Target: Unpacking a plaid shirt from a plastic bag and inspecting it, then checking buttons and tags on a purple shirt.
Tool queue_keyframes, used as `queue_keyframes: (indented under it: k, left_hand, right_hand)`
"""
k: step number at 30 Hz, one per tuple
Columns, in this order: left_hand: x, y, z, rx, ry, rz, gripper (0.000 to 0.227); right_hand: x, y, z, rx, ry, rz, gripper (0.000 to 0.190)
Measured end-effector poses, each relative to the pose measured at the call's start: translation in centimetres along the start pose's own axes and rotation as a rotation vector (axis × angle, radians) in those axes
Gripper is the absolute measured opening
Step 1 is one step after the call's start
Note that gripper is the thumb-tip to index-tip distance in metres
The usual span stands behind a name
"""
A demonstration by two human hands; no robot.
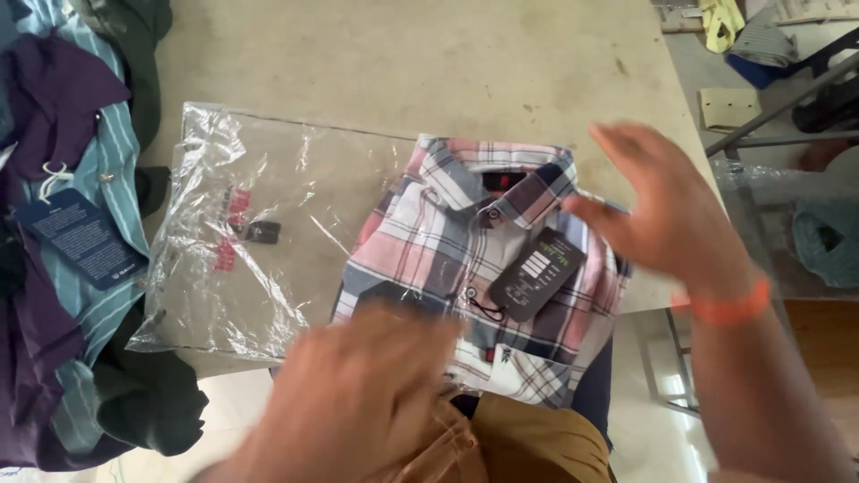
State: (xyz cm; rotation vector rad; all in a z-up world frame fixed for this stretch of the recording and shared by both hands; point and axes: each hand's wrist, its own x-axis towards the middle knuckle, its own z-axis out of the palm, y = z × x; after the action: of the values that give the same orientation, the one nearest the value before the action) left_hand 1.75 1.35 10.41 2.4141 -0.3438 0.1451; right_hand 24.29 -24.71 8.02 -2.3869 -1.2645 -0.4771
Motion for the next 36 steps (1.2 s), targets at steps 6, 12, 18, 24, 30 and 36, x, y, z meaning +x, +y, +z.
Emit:
queue_keyframes:
  k: [6,12,18,24,30,36]
  left_hand:
    - [12.9,-6.1,-0.2,0.235,0.213,0.071,0.024]
    - [19.4,-10.4,0.9,0.444,0.030,-0.142,0.019]
    - [21.3,-10.8,-0.3,0.287,-0.236,-0.426,0.021]
    - [21.3,-14.8,-0.7,0.156,-0.384,-0.283,0.025]
    - [21.0,-12.4,-1.0,0.061,-0.319,-0.397,0.020]
    - [21.8,-12.4,0.5,0.103,-0.239,-0.292,0.019]
  right_hand:
    - [5.7,5.3,5.6,0.420,-0.463,0.180,0.073]
    - [5.1,4.6,5.9,0.811,-0.517,0.370,0.050]
    - [5.0,4.8,6.1,0.897,-0.542,0.383,0.040]
    - [5.6,3.6,5.5,0.883,-0.528,0.478,0.041]
    - [4.9,3.5,7.0,0.797,-0.384,0.298,0.033]
    - [4.7,3.4,7.9,0.946,-0.343,0.318,0.028]
